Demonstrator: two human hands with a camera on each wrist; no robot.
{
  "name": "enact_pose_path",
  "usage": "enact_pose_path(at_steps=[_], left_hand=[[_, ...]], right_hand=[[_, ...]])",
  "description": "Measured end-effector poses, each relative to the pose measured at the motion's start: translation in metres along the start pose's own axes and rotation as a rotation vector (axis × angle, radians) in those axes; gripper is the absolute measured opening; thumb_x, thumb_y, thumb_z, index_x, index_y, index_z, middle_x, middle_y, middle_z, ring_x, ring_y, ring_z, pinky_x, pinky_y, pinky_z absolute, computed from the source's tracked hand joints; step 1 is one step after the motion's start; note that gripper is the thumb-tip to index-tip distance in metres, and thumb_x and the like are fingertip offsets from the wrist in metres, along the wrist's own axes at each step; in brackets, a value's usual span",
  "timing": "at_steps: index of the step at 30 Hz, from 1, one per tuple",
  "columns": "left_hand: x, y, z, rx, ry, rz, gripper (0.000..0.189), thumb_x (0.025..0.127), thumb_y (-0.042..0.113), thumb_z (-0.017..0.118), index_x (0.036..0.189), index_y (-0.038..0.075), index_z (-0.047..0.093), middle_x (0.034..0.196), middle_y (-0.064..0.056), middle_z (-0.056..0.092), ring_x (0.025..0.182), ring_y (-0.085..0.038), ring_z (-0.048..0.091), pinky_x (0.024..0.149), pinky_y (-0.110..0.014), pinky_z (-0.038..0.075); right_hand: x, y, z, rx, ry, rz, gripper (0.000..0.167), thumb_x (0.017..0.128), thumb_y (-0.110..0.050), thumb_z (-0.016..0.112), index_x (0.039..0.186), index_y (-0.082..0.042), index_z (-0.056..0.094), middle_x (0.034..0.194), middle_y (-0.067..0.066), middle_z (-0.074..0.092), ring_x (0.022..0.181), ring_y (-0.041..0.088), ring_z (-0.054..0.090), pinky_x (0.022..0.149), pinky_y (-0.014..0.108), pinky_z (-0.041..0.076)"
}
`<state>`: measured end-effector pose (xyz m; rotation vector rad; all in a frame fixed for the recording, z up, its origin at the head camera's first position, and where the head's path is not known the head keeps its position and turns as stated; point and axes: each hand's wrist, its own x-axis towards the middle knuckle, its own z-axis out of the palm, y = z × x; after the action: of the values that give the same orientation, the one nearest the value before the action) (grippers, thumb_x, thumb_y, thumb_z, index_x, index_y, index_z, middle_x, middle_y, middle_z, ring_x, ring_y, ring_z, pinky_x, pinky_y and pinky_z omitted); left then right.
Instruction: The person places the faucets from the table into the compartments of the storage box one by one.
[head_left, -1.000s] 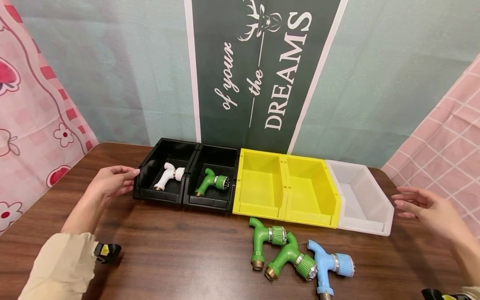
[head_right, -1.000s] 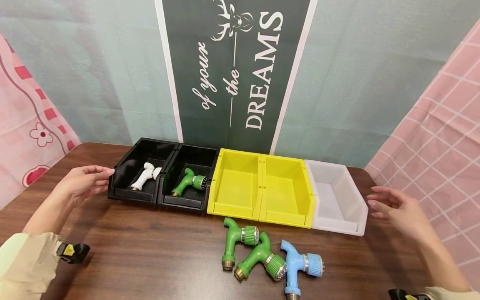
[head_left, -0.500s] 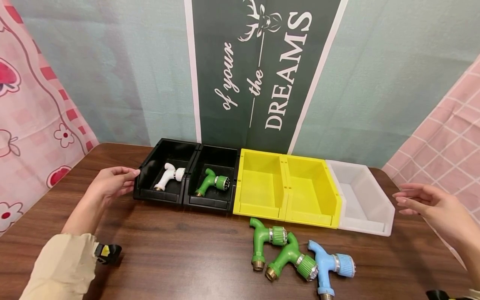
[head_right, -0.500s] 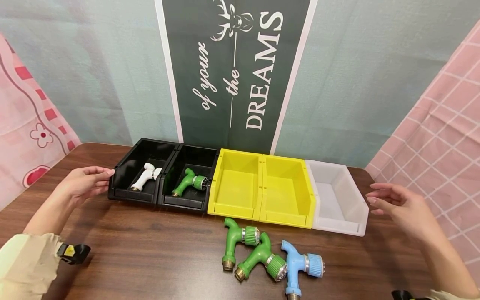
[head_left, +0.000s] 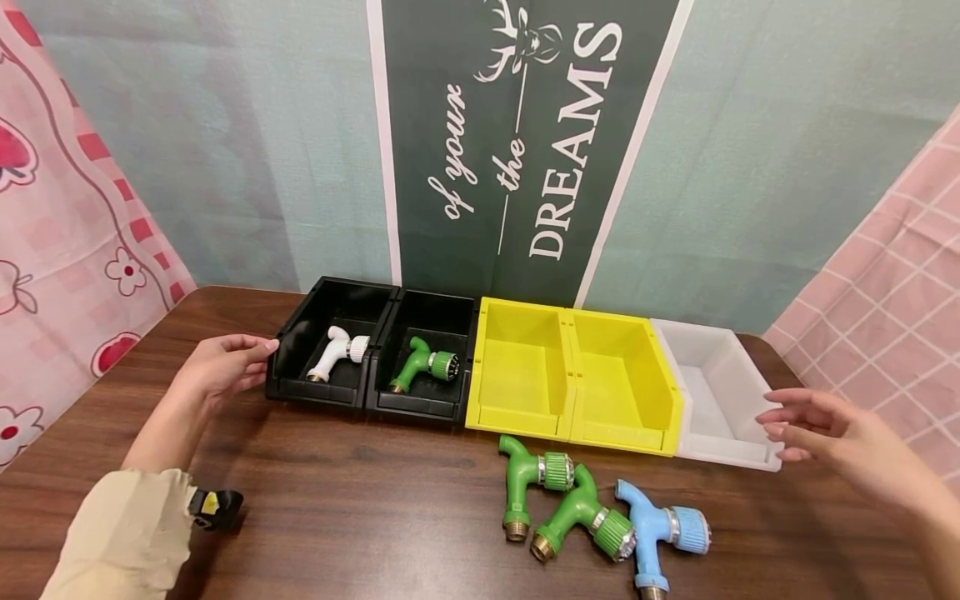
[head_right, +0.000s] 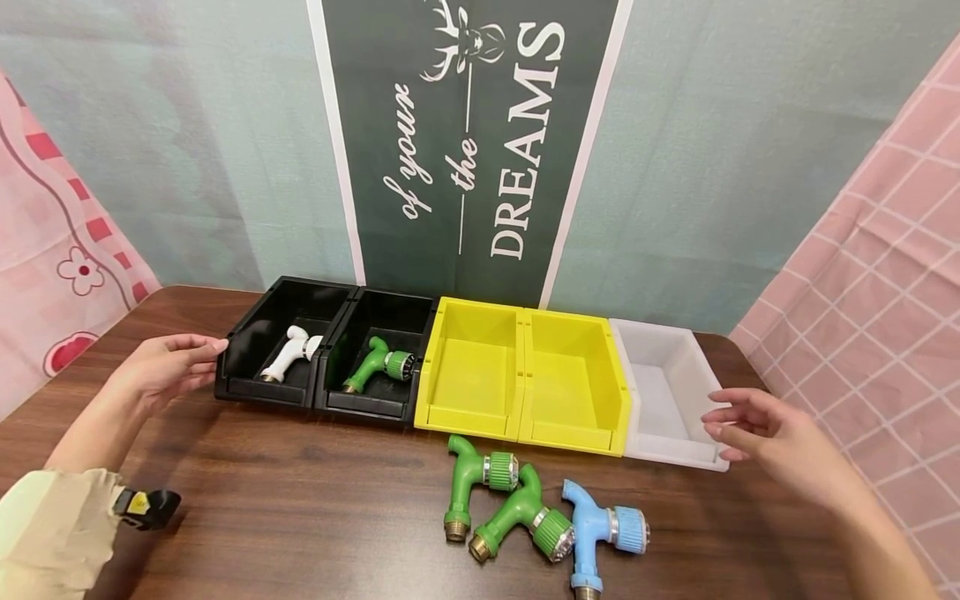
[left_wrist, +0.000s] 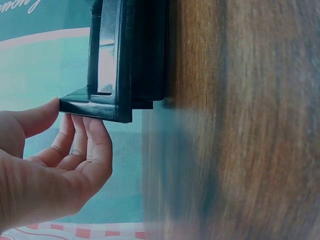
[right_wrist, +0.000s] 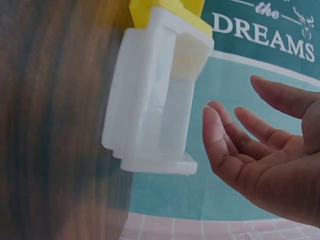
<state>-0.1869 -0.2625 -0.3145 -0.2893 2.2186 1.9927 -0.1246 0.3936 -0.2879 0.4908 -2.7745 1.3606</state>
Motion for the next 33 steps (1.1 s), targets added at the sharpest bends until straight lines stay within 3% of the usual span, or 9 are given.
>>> enact_pose_path(at_steps=[10, 15, 19, 26, 33], left_hand=[[-0.001, 0.002, 0.0, -0.005, 0.004, -0.004, 0.008, 0.092, 0.014, 0.054, 0.085, 0.01, 0.056, 0.074, 0.009, 0.059, 0.067, -0.004, 0.058, 0.062, -0.02, 0.051], [-0.001, 0.0, 0.0, 0.002, 0.007, -0.006, 0.008, 0.091, 0.015, 0.055, 0.087, 0.009, 0.055, 0.074, 0.009, 0.059, 0.068, -0.004, 0.058, 0.063, -0.021, 0.051], [0.0, 0.0, 0.001, 0.025, 0.019, 0.002, 0.009, 0.091, 0.015, 0.055, 0.089, 0.007, 0.055, 0.074, 0.008, 0.058, 0.068, -0.003, 0.058, 0.063, -0.021, 0.051], [-0.001, 0.0, 0.001, 0.04, 0.025, 0.011, 0.009, 0.092, 0.015, 0.055, 0.084, 0.009, 0.057, 0.073, 0.007, 0.057, 0.065, -0.004, 0.056, 0.062, -0.021, 0.051], [-0.001, 0.0, 0.001, 0.04, 0.028, 0.014, 0.009, 0.091, 0.015, 0.055, 0.085, 0.009, 0.057, 0.073, 0.007, 0.057, 0.065, -0.004, 0.057, 0.062, -0.021, 0.051]], right_hand=[[-0.008, 0.0, 0.022, 0.001, -0.092, 0.054, 0.044, 0.089, 0.007, 0.051, 0.115, -0.029, 0.051, 0.095, -0.002, 0.065, 0.083, 0.009, 0.063, 0.06, 0.032, 0.053], [-0.011, -0.004, 0.034, 0.011, -0.144, 0.102, 0.034, 0.09, 0.002, 0.052, 0.115, -0.022, 0.052, 0.095, -0.001, 0.064, 0.083, 0.011, 0.062, 0.061, 0.032, 0.053], [-0.012, -0.007, 0.044, 0.03, -0.196, 0.106, 0.033, 0.091, 0.0, 0.052, 0.115, -0.023, 0.052, 0.095, -0.002, 0.064, 0.082, 0.011, 0.061, 0.06, 0.033, 0.053], [-0.013, -0.008, 0.057, 0.1, -0.299, 0.138, 0.027, 0.092, -0.002, 0.051, 0.119, 0.0, 0.046, 0.098, 0.005, 0.061, 0.084, 0.011, 0.06, 0.062, 0.034, 0.052], [-0.015, -0.002, 0.064, 0.25, -0.419, 0.154, 0.037, 0.093, 0.0, 0.048, 0.117, -0.028, 0.051, 0.102, 0.011, 0.056, 0.086, 0.013, 0.06, 0.064, 0.035, 0.052]])
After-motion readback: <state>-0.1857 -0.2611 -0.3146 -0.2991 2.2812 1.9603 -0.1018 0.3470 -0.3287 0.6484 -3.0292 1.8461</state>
